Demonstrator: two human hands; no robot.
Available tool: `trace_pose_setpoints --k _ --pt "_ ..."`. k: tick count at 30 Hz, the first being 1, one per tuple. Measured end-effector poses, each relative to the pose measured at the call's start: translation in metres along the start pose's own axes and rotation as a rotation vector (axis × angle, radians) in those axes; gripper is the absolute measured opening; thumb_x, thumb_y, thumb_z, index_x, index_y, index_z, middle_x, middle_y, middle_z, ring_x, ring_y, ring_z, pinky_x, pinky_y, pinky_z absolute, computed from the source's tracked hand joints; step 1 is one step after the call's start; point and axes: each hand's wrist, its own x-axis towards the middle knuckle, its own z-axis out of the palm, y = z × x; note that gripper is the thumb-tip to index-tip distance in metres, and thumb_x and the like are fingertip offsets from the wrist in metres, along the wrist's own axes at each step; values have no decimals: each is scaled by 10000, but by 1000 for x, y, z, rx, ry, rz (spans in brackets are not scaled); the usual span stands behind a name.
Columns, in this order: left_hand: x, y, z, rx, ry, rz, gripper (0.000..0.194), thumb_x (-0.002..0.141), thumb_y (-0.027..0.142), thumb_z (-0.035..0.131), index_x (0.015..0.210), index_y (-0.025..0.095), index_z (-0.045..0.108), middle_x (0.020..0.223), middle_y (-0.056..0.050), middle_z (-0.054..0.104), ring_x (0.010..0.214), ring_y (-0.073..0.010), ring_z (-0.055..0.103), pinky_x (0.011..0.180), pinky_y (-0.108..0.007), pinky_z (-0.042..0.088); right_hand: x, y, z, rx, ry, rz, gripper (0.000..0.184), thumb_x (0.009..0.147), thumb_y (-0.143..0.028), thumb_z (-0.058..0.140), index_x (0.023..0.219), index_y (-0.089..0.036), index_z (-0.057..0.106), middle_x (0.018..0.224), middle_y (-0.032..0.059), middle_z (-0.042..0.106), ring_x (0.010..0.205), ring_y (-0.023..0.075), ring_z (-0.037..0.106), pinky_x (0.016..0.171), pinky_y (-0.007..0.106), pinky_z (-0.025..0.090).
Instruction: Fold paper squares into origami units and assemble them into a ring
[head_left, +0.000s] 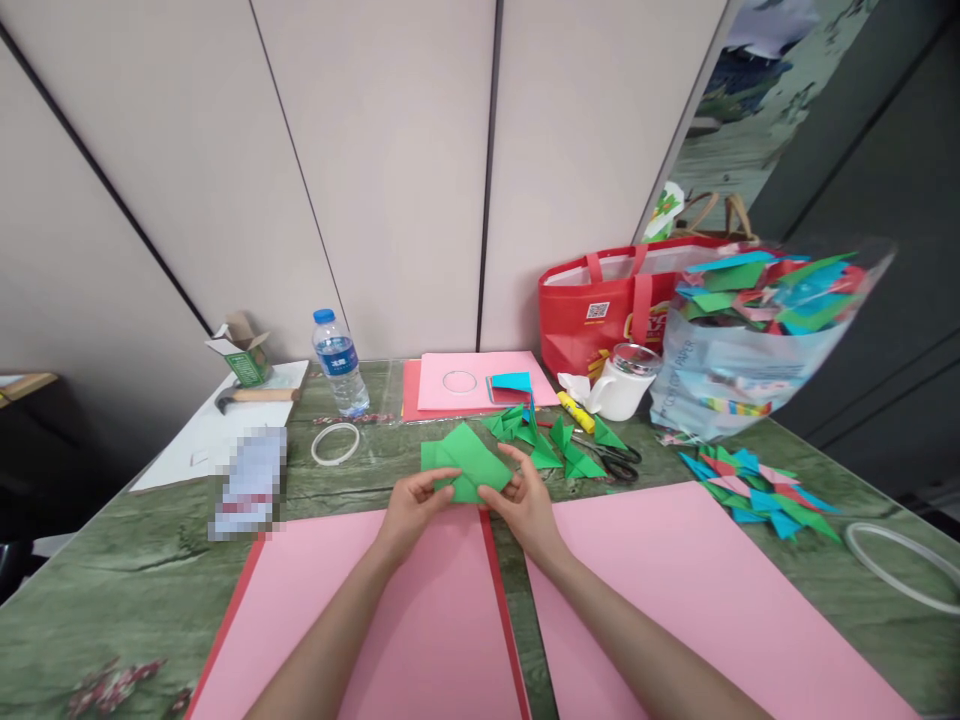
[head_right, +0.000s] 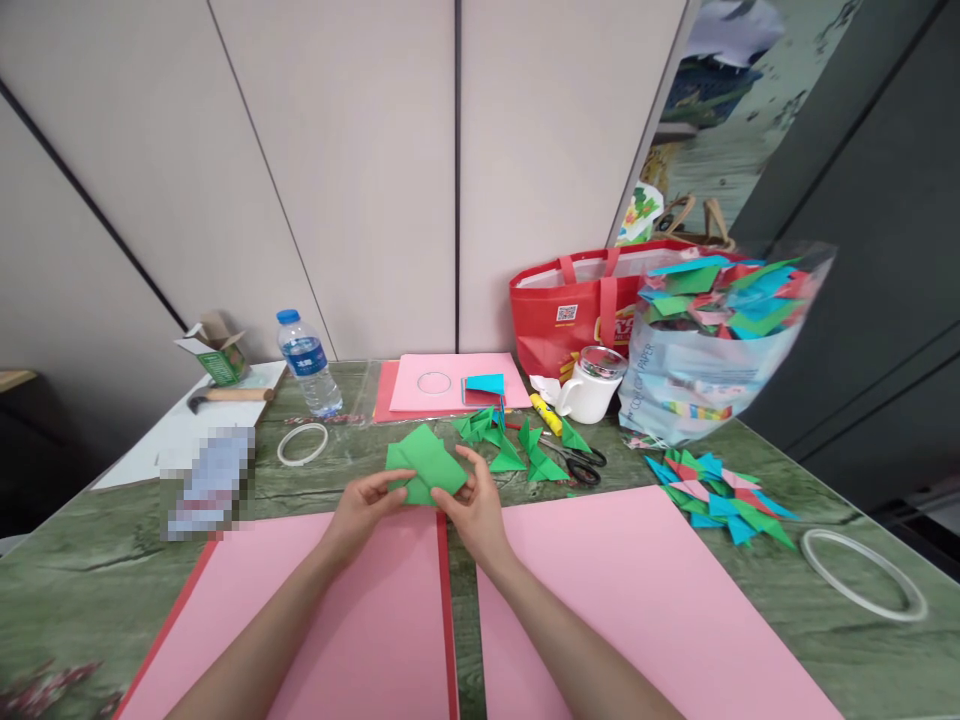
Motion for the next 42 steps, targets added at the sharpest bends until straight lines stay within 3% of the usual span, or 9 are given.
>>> trace_pose_setpoints --k 5,8,11,14,16,23,30,42 --pt "2 -2 2 -114 95 -10 648 615 336 687 1205 152 493 553 29 553 529 -102 494 510 -203 394 -1 -1 0 -163 20 18 263 634 -322 653 832 -182 552 549 -38 516 495 132 515 469 243 438" --pt "2 -2 5 -101 160 5 802 595 313 712 1294 145 355 426 108 413 417 -50 386 432 -153 305 -1 1 1 -227 17 13 166 659 -324 620 702 -167 587 568 -17 542 490 118 484 460 230 396" --pt "1 -5 9 -133 151 -45 661 597 300 715 1181 111 471 415 108 424 396 -39 383 426 -147 316 -1 3 0 -234 48 -28 146 678 -305 594 714 -164 606 655 12 587 546 124 493 479 226 392" --pt "-2 -9 13 -212 16 -173 328 574 329 723 791 104 623 508 28 565 481 -90 514 516 -216 441 0 4 -1 -271 91 -57 168 669 -304 609 757 -161 618 698 28 607 549 123 482 474 225 388" --pt "-4 -10 16 -253 -35 -237 280 546 343 736 661 122 610 531 9 597 530 -126 561 578 -279 487 0 4 -2 -312 98 -61 206 646 -310 635 787 -160 622 704 26 611 515 113 457 456 223 379" --pt "-5 -15 21 -279 -41 -265 320 591 431 682 608 118 617 556 -32 632 557 -170 599 593 -318 491 -3 -3 1 -305 71 4 255 622 -328 655 818 -171 609 665 3 580 454 95 389 407 212 339" --pt "-3 -16 20 -179 27 -189 307 586 392 690 504 122 568 469 14 565 438 -91 493 465 -208 401 -5 -5 2 -278 72 15 239 623 -282 651 834 -173 622 688 2 590 457 87 379 414 208 334" --pt "-8 -9 25 -39 80 -110 359 587 430 669 474 128 511 401 40 471 388 -66 396 406 -184 320 -7 -15 5 -310 118 -5 292 624 -296 639 889 -176 664 692 9 574 469 92 387 416 213 339"
